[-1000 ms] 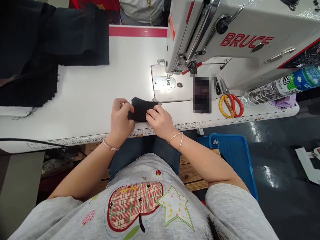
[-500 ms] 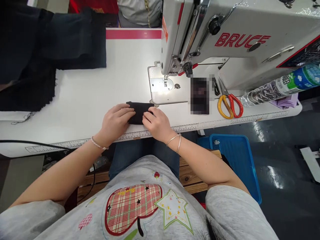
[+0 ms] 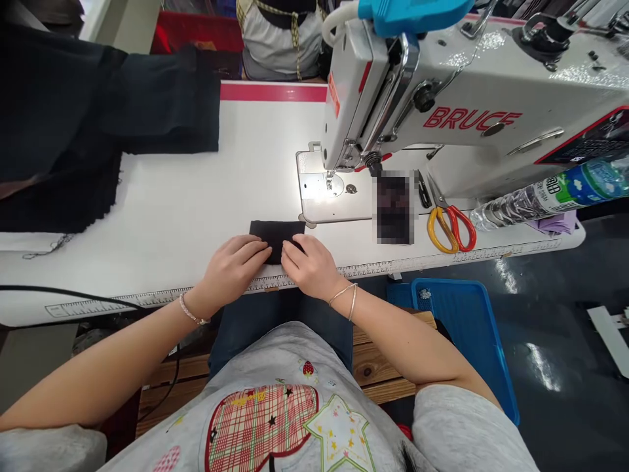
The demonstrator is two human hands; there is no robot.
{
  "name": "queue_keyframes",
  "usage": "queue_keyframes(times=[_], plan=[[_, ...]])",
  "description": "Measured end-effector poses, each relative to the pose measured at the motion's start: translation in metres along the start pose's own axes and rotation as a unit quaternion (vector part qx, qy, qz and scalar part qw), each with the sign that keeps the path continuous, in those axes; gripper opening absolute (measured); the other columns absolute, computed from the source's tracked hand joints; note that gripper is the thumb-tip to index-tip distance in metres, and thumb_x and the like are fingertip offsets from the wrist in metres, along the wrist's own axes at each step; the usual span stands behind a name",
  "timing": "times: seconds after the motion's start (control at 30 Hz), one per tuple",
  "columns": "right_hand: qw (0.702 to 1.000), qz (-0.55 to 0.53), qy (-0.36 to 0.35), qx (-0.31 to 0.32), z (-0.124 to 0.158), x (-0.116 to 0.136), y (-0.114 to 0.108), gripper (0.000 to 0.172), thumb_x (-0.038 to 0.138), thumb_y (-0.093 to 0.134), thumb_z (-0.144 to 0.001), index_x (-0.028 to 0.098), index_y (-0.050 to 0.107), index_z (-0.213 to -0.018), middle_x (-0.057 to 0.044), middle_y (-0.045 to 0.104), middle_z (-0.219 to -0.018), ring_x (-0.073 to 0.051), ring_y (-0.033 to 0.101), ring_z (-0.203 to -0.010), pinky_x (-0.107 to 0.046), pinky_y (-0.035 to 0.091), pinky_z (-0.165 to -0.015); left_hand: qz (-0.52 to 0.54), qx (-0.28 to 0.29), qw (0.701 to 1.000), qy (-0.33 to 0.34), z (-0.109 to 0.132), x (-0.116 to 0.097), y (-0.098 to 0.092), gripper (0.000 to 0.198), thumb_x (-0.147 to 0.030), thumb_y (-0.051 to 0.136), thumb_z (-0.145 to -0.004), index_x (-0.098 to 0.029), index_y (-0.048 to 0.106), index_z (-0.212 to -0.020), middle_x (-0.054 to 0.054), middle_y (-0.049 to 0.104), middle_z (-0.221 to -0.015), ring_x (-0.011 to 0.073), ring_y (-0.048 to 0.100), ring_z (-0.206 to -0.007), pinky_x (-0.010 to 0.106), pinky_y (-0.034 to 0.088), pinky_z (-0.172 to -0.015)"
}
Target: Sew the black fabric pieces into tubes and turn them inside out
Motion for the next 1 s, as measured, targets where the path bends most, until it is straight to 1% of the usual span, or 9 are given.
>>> queue_keyframes(times=[0.1, 0.2, 0.3, 0.37, 0.43, 0.6, 0.7, 0.87, 1.0], plan=[[0.994, -0.019, 0.106, -0.008, 0.001, -0.008, 0.001, 0.026, 0.007, 0.049, -0.088, 0.021, 0.070, -0.096, -0.009, 0.067, -0.107, -0.025, 0.052, -0.100, -0.041, 0.050, -0.081, -0.012, -0.005, 1.000, -0.024, -0.003, -0.001, -0.001, 0.026, -0.011, 0.041, -0.092, -0.018, 0.066, -0.091, 0.011, 0.068, -0.094, 0.0235, 0.060, -0.096, 0.037, 0.054, -0.076], [0.975, -0.035, 0.219, -0.035, 0.008, -0.014, 0.002, 0.031, 0.004, 0.049, -0.082, 0.020, 0.070, -0.098, -0.011, 0.060, -0.097, -0.023, 0.050, -0.088, -0.038, 0.048, -0.073, -0.016, -0.009, 0.999, -0.048, -0.003, -0.001, -0.001, 0.026, -0.009, 0.041, -0.091, -0.019, 0.064, -0.083, 0.010, 0.068, -0.092, 0.0238, 0.060, -0.096, 0.034, 0.053, -0.072], [0.962, -0.064, 0.259, -0.058, 0.013, -0.014, 0.005, 0.032, 0.002, 0.046, -0.079, 0.017, 0.068, -0.097, -0.008, 0.051, -0.087, -0.018, 0.046, -0.076, -0.031, 0.046, -0.066, -0.013, -0.023, 0.998, -0.052, -0.001, -0.001, -0.002, 0.025, -0.008, 0.043, -0.090, -0.018, 0.064, -0.082, 0.010, 0.068, -0.093, 0.0242, 0.059, -0.099, 0.035, 0.055, -0.074], [0.965, -0.062, 0.248, -0.061, 0.013, -0.012, 0.006, 0.031, 0.000, 0.043, -0.081, 0.017, 0.067, -0.093, -0.006, 0.049, -0.084, -0.016, 0.045, -0.074, -0.028, 0.045, -0.064, -0.007, -0.038, 0.998, -0.050, 0.001, 0.000, -0.003, 0.023, -0.007, 0.045, -0.089, -0.018, 0.064, -0.083, 0.010, 0.068, -0.094, 0.0243, 0.059, -0.101, 0.036, 0.056, -0.076], [0.975, -0.040, 0.211, -0.056, 0.012, -0.009, 0.005, 0.029, 0.001, 0.042, -0.085, 0.017, 0.066, -0.089, -0.006, 0.049, -0.082, -0.016, 0.045, -0.073, -0.028, 0.043, -0.064, -0.003, -0.050, 0.998, -0.049, 0.003, 0.001, -0.004, 0.021, -0.005, 0.046, -0.088, -0.015, 0.064, -0.083, 0.011, 0.068, -0.095, 0.0245, 0.059, -0.101, 0.036, 0.057, -0.078], [0.991, 0.000, 0.129, -0.041, 0.007, -0.005, 0.003, 0.019, 0.005, 0.050, -0.088, 0.015, 0.067, -0.089, -0.008, 0.057, -0.082, -0.019, 0.043, -0.076, -0.032, 0.041, -0.064, -0.013, -0.052, 0.998, -0.030, 0.005, 0.000, -0.004, 0.016, -0.002, 0.052, -0.085, -0.008, 0.066, -0.089, 0.014, 0.070, -0.099, 0.0257, 0.059, -0.103, 0.039, 0.059, -0.085], [0.994, -0.002, 0.104, -0.036, 0.001, -0.004, 0.000, 0.018, 0.005, 0.053, -0.088, 0.015, 0.067, -0.089, -0.010, 0.062, -0.088, -0.021, 0.044, -0.081, -0.034, 0.044, -0.066, -0.027, -0.050, 0.998, -0.003, 0.004, -0.004, -0.009, 0.016, -0.003, 0.054, -0.085, -0.005, 0.067, -0.094, 0.015, 0.070, -0.101, 0.0267, 0.061, -0.103, 0.040, 0.059, -0.086], [0.997, 0.002, 0.079, -0.010, -0.010, -0.003, -0.005, 0.023, 0.006, 0.049, -0.091, 0.016, 0.068, -0.082, -0.009, 0.063, -0.086, -0.021, 0.047, -0.086, -0.035, 0.048, -0.070, -0.043, -0.046, 0.997, 0.052, 0.005, -0.011, -0.021, 0.019, -0.002, 0.053, -0.086, -0.002, 0.066, -0.100, 0.016, 0.071, -0.104, 0.0279, 0.063, -0.103, 0.041, 0.059, -0.088], [0.998, -0.003, 0.067, 0.010, -0.008, -0.004, -0.004, 0.022, 0.007, 0.049, -0.092, 0.014, 0.069, -0.089, -0.010, 0.065, -0.090, -0.021, 0.050, -0.089, -0.035, 0.051, -0.075, -0.030, -0.032, 0.996, 0.076, 0.007, -0.014, -0.018, 0.026, -0.002, 0.053, -0.086, -0.001, 0.063, -0.110, 0.018, 0.069, -0.111, 0.0314, 0.060, -0.111, 0.046, 0.057, -0.093]])
Point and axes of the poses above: each hand's wrist, its own z-axis away from the middle knuckle, its own y-axis out of the palm, x = y × z, the point moved 8 cm from there along -z, towards the middle knuckle
